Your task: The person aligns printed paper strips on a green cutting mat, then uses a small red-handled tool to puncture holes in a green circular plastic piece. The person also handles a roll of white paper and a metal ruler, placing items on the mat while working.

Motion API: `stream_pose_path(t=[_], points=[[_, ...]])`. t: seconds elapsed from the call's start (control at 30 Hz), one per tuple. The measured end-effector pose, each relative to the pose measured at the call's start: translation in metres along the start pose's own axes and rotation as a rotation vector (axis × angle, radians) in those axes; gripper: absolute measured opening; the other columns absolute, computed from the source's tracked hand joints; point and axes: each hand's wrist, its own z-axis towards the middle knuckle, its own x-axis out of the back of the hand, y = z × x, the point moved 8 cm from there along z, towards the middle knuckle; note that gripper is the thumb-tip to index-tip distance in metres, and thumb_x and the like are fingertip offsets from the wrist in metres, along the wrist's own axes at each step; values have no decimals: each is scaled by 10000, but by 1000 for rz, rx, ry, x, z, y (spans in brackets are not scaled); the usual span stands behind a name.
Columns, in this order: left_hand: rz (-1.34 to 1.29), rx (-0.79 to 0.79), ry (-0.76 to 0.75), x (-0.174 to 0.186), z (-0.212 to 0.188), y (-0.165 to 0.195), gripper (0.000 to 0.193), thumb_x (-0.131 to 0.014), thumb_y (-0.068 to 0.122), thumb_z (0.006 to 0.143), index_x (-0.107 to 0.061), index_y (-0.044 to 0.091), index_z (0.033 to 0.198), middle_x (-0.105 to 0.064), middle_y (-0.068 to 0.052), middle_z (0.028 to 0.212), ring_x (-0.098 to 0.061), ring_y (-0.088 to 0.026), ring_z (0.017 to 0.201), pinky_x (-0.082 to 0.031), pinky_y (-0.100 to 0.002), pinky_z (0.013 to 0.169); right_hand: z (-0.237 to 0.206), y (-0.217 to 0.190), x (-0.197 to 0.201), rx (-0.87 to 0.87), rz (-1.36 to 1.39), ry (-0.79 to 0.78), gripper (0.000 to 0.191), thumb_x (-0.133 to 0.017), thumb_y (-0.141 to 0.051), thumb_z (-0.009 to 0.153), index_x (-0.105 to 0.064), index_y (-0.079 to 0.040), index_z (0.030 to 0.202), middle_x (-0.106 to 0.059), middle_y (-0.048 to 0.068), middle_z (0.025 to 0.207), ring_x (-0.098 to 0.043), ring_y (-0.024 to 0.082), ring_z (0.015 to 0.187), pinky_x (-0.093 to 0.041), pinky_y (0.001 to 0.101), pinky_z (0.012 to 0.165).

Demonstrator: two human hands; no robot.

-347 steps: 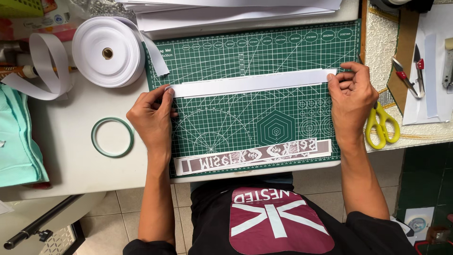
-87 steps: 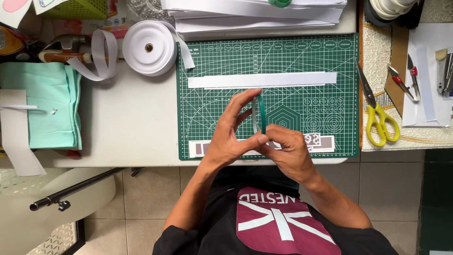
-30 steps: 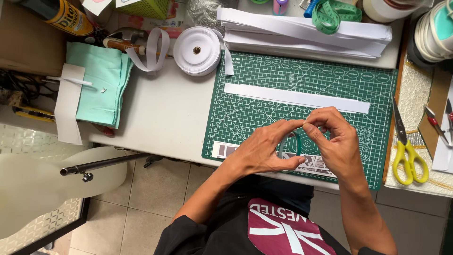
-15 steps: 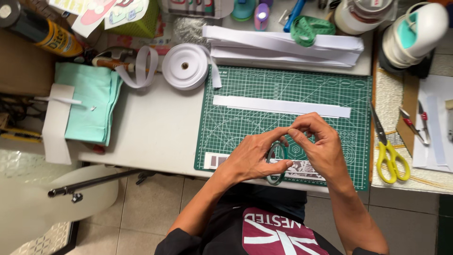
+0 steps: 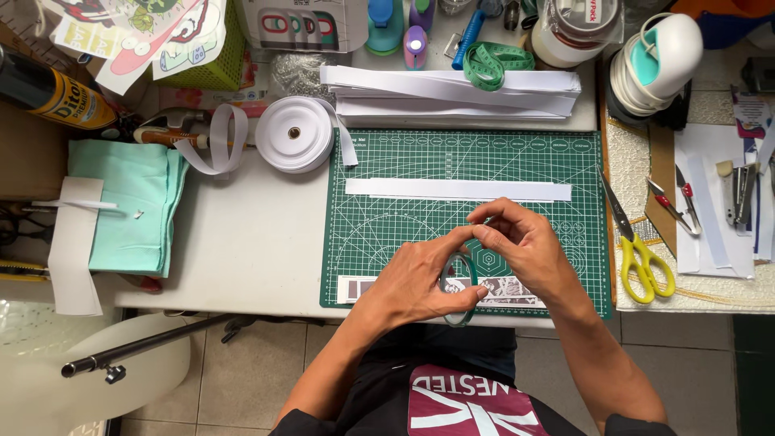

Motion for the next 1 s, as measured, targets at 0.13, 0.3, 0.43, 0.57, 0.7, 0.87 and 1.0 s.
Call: stream_pose_path(t=[0.13, 0.3, 0.43, 0.57, 0.7, 0.87, 1.0], points=[[24, 54, -35, -1, -2, -1, 818, -626, 609, 802, -537, 81, 1420, -753, -174, 1043, -761, -351, 900, -608, -457, 800, 2, -3, 0, -34, -23, -55, 186, -691, -143, 937, -711, -22, 1076, -702, 33, 954, -661, 97, 890, -554, 276, 801], [10, 63, -49, 0, -4, 5, 835, -651, 627, 799, -540, 83, 1422, -755, -145, 1019, -755, -303, 876, -610, -428, 770, 1, 0, -5, -78, 102, -117, 193, -690, -152, 939, -701, -10, 1069, -703, 40, 964, -661, 114, 921, -558, 298, 846], [-44, 132, -97, 0, -4, 4, 865, -642, 601, 740, -513, 110, 1440, -741, -116, 1002, -728, -247, 715, -599, -412, 656, 0, 1, -7, -83, 82, -143, 185, -688, -148, 959, -703, 1, 1068, -698, 50, 953, -652, 123, 914, -559, 303, 850], [-95, 73, -89, 8, -8, -5, 827, -677, 512, 761, -502, 122, 1470, -755, -106, 1008, -732, -221, 746, -624, -392, 716, 8, -1, -10, -134, 32, -137, 224, -664, -143, 938, -689, -34, 1133, -694, 16, 997, -641, 116, 910, -559, 295, 840], [-245, 51, 67, 60, -19, -50, 784, -693, 351, 757, -488, 105, 1473, -749, -114, 1063, -738, -214, 712, -682, -363, 759, 28, -42, 16, 72, -219, -52, 292, -642, -152, 941, -670, -94, 1225, -703, 12, 1079, -666, 101, 933, -570, 271, 848], [-376, -205, 543, 187, -13, -104, 699, -644, 268, 902, -414, 51, 1525, -711, -143, 1090, -744, -226, 936, -639, -349, 842, 85, -140, 44, 476, -910, 199, 158, -722, -162, 1032, -761, -36, 1117, -742, 97, 1015, -675, 163, 841, -521, 299, 733], [-486, -307, 614, 220, 8, -128, 655, -626, 269, 914, -410, 60, 1496, -708, -138, 1074, -752, -226, 913, -642, -311, 778, 121, -236, -17, 1159, -1500, 375, 134, -793, -217, 898, -770, -100, 836, -705, 60, 764, -658, 217, 677, -511, 438, 659]])
